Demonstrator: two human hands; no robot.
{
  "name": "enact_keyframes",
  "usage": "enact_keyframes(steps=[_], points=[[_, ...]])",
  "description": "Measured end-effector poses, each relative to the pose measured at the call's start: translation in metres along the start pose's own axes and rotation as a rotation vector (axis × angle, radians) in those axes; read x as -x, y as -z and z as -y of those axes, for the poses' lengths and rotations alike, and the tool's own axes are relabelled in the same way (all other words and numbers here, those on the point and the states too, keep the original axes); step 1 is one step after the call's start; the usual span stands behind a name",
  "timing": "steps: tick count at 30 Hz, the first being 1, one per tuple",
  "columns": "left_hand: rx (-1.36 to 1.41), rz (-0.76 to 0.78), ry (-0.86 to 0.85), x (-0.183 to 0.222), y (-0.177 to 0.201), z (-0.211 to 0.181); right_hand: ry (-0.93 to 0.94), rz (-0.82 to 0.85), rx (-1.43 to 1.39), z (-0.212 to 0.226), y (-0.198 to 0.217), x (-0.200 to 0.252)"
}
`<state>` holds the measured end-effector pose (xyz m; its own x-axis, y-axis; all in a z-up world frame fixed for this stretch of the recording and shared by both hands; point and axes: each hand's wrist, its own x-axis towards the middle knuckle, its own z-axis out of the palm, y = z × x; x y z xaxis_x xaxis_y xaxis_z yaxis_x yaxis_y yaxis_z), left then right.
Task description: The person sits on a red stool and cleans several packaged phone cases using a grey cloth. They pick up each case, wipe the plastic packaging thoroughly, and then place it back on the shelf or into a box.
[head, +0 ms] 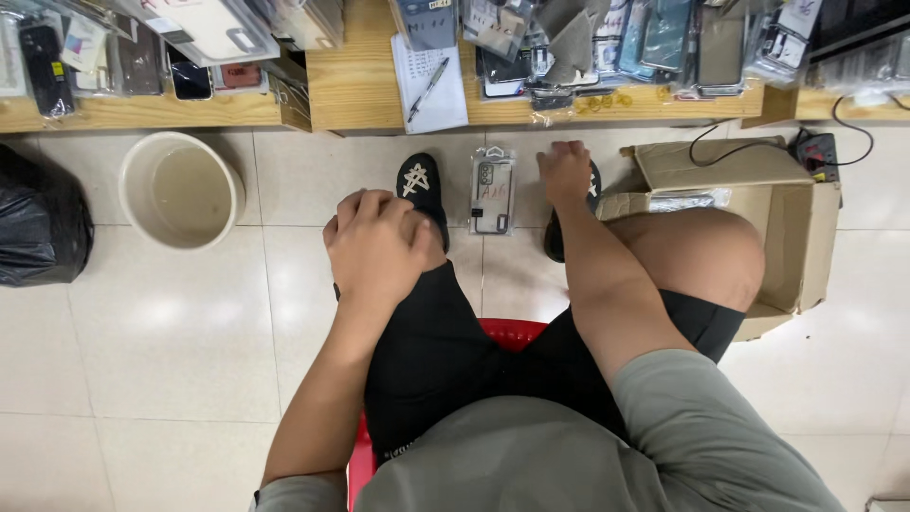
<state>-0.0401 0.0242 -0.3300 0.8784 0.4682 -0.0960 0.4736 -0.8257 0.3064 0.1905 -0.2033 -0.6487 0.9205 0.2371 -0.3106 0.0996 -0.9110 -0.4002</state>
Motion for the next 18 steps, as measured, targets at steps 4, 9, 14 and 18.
enact_keyframes(steps=[4, 9, 14, 18], points=[[0.033, -0.021, 0.024, -0.002, -0.003, 0.007, -0.078, -0.081, 0.031, 0.01, 0.061, -0.032], [0.761, 0.037, 0.168, -0.029, 0.008, 0.056, 0.482, -0.436, -0.215, 0.083, 0.166, -0.024], [0.71, 0.051, 0.594, -0.015, -0.148, 0.247, 0.307, -0.311, -0.428, 0.1, 0.154, -0.052], [-0.039, 0.415, 0.899, 0.039, -0.167, 0.36, 0.133, -0.44, -0.563, 0.096, 0.155, -0.06]])
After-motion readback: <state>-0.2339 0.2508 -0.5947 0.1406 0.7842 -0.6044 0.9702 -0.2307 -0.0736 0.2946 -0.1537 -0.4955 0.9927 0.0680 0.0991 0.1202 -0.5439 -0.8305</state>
